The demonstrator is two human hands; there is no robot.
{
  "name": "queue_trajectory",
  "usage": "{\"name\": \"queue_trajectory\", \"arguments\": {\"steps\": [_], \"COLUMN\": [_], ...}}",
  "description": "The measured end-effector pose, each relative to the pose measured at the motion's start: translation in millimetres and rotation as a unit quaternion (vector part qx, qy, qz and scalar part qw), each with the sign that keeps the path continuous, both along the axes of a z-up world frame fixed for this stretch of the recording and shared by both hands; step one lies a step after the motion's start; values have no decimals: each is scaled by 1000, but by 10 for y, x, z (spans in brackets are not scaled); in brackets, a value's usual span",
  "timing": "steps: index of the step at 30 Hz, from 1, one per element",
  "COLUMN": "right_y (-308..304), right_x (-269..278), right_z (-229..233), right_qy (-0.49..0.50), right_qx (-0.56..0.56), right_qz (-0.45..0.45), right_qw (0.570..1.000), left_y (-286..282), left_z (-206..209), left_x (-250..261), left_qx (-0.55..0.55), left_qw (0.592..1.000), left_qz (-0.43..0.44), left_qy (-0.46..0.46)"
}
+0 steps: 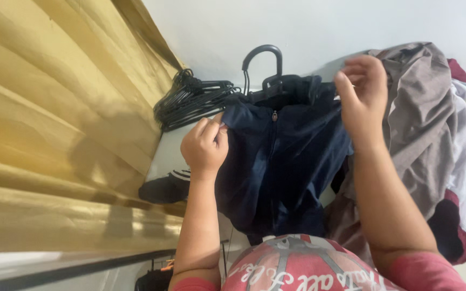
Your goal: The person folds a dark blue jacket and places it on a hanger, then hangs it on a rack. They then fold a brown shirt, place it on a hanger, button the front, and hang it on the rack.
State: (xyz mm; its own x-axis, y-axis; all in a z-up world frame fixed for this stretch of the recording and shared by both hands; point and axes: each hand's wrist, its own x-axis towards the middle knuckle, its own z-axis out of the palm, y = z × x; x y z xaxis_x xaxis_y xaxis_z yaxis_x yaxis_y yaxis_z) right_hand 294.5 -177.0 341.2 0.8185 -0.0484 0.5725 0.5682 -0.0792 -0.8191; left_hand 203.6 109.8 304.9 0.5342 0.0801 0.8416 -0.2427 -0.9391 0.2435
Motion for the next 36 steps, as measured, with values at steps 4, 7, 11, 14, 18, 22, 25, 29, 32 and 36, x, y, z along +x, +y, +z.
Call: {"name": "queue_trajectory", "arguments": {"steps": [4,7,11,14,18,22,25,29,32,36], "right_y": [-4,22,106,228,52,-330,-377,-397,-391,-412], "right_x": [-65,-196,-349,-407,-519,-477,-462,-554,-610,-722], "right_z": [356,582,740,864,999,819,513,250,204,189], "right_qy": [103,155,-261,-172,13,-139,-84,-109,-229,-282], "right_qx": [-258,-327,-313,-347,-377,-398,-378,-322,-325,-280], "right_qz": [55,62,-149,93,97,157,138,40,-38,-37], "right_qw": [959,930,901,917,921,893,912,939,917,917], "left_y": [-142,-230,-327,-403,-344,-260,-163,-78,-33,-63], "left_z": [67,98,142,202,303,344,324,228,284,575], "left_x": [-253,-406,-647,-762,-923,-1073,-1111,-1085,-1176,-1494], "left_qx": [35,51,33,1,-25,-57,-52,-211,-146,-151], "left_qw": [999,998,998,1000,999,998,998,970,958,960], "left_qz": [-8,-27,-47,-7,14,23,30,-91,-213,-235], "left_qy": [-15,-5,-19,-30,-21,-18,-36,-80,-120,-11]}}
